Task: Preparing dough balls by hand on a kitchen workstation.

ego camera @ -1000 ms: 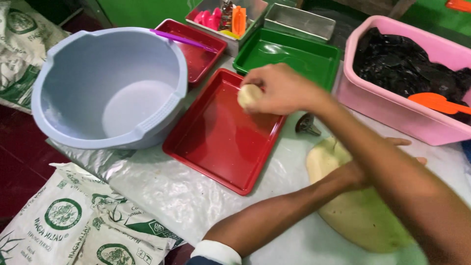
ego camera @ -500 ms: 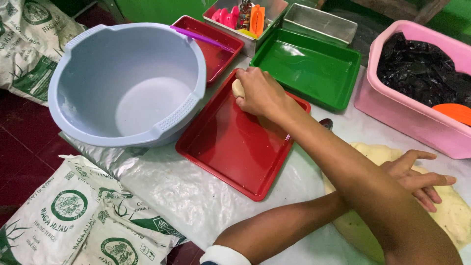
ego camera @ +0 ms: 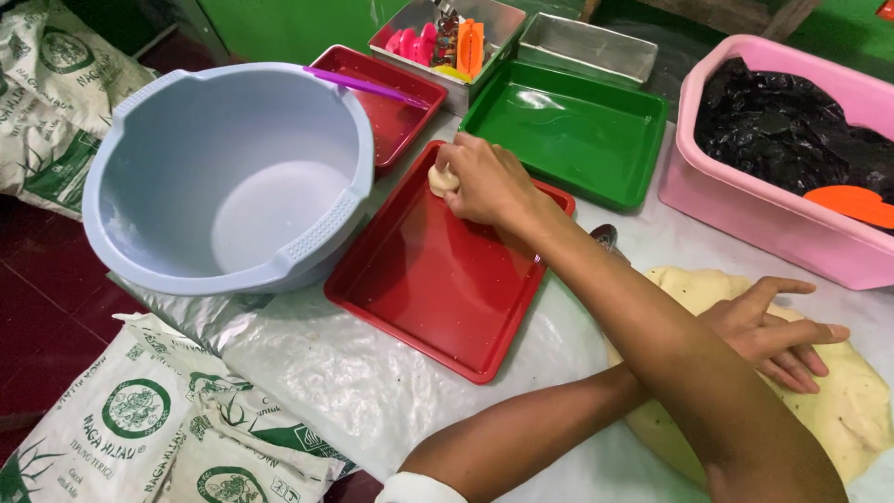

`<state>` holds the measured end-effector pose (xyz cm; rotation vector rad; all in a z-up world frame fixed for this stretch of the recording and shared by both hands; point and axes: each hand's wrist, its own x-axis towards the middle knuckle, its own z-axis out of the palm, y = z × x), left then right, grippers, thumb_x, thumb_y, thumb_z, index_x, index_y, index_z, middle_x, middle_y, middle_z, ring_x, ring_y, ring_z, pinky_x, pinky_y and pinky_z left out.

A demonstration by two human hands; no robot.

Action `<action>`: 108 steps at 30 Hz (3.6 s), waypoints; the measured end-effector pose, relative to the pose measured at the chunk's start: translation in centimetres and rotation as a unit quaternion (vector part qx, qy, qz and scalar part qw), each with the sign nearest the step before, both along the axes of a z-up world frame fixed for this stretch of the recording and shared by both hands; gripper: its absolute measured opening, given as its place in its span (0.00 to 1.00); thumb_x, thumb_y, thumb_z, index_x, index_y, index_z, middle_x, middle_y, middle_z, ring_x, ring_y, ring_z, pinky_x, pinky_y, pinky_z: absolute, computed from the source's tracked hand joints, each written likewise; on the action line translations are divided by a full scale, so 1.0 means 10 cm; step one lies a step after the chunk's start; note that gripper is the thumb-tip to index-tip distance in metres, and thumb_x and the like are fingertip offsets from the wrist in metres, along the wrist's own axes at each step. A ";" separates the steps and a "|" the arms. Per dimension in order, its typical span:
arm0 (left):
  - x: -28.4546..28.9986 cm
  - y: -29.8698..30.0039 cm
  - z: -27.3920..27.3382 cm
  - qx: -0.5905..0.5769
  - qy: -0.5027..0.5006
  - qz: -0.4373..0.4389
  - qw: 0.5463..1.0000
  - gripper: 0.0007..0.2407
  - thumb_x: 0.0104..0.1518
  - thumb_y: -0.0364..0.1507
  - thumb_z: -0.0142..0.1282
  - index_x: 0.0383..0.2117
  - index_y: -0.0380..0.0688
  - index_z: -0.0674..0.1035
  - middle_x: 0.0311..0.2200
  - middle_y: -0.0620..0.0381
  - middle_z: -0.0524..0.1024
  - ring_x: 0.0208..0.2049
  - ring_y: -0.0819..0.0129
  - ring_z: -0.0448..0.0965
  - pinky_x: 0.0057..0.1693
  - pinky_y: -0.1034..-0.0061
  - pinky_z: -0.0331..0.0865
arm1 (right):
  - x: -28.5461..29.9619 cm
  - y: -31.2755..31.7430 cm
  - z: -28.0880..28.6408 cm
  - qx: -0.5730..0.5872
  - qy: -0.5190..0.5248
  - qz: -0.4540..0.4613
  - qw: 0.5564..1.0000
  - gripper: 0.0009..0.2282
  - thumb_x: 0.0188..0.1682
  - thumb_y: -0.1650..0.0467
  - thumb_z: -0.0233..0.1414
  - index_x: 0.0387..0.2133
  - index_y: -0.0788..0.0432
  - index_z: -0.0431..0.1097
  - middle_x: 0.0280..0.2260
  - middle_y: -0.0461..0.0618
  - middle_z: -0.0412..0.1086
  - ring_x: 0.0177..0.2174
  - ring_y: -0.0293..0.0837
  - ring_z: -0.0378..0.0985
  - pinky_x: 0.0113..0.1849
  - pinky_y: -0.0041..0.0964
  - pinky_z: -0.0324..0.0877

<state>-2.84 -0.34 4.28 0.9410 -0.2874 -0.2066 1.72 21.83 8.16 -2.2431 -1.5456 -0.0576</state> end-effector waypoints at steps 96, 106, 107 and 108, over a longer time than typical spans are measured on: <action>0.20 -0.84 -0.03 0.681 -0.361 0.050 0.635 0.29 0.45 0.49 0.60 0.47 0.38 0.75 0.44 0.43 0.77 0.56 0.49 0.74 0.71 0.55 0.55 | -0.44 -4.99 0.51 -0.028 0.303 -0.328 0.894 0.23 0.34 0.74 0.70 0.45 0.57 0.72 0.43 0.56 0.77 0.48 0.57 0.79 0.49 0.49 0.77; 0.19 -0.78 0.08 0.685 -0.371 -0.008 0.628 0.24 0.50 0.41 0.57 0.51 0.40 0.77 0.49 0.44 0.77 0.60 0.49 0.71 0.72 0.53 0.49 | -0.50 -4.96 0.68 0.012 0.302 -0.322 0.897 0.07 0.41 0.75 0.61 0.32 0.60 0.72 0.27 0.59 0.76 0.32 0.50 0.79 0.36 0.46 0.78; 0.19 -0.78 0.08 0.683 -0.365 -0.013 0.633 0.23 0.50 0.41 0.56 0.50 0.40 0.77 0.50 0.45 0.76 0.60 0.50 0.70 0.73 0.53 0.48 | -0.51 -4.96 0.69 0.024 0.309 -0.323 0.894 0.06 0.41 0.76 0.61 0.31 0.60 0.73 0.25 0.57 0.75 0.30 0.48 0.78 0.35 0.44 0.78; 0.19 -0.77 0.09 0.681 -0.360 -0.018 0.638 0.23 0.51 0.41 0.56 0.50 0.41 0.78 0.50 0.45 0.76 0.61 0.50 0.70 0.73 0.53 0.47 | -0.51 -4.97 0.71 0.036 0.316 -0.325 0.891 0.05 0.40 0.76 0.60 0.30 0.59 0.74 0.23 0.55 0.75 0.28 0.46 0.77 0.33 0.43 0.78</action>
